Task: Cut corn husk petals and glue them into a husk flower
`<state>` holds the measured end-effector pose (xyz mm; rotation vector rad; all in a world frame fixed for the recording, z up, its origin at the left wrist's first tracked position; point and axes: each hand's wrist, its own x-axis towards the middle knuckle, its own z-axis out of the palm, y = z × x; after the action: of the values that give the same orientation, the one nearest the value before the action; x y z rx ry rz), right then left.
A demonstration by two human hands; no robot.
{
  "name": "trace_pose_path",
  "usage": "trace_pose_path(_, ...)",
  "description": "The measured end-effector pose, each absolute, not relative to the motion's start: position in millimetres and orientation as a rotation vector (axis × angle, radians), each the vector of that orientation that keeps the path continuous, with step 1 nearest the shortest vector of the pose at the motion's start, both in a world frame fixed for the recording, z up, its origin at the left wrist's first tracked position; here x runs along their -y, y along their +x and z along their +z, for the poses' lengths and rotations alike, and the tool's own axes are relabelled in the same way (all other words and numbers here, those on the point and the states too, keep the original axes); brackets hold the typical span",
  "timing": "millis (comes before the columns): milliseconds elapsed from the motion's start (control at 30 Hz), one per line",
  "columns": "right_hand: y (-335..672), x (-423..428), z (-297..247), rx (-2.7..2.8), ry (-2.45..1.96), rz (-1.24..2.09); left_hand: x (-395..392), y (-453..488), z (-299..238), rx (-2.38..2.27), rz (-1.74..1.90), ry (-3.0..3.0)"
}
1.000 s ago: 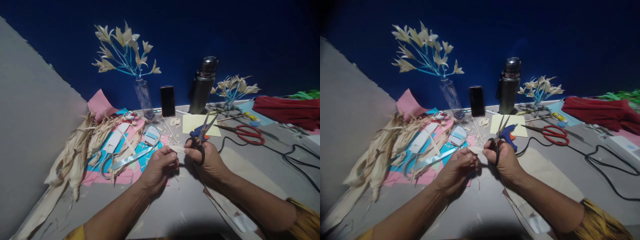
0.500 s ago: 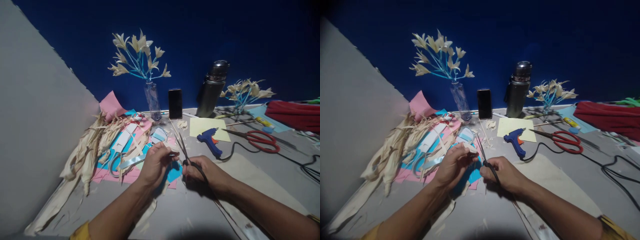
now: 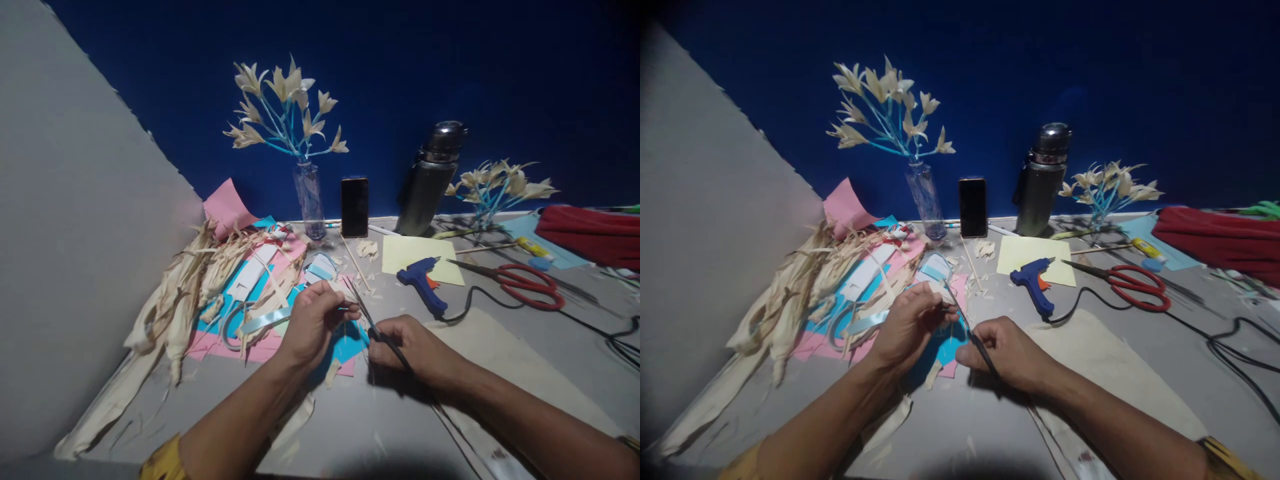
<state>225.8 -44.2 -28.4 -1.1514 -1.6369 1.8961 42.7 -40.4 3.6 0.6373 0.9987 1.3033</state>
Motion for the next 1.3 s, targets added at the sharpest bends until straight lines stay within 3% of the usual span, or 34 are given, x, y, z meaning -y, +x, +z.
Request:
trace_pose_path(567, 220.5, 45.5, -19.5, 1.526, -1.322, 1.916, 40.2, 40.8, 7.2, -1.018, 1.275, 0.659)
trace_pose_path(1300, 226.0, 45.3, -17.0, 1.544, -1.192, 2.055, 40.0, 35.4, 6.9, -1.046, 1.13, 0.828)
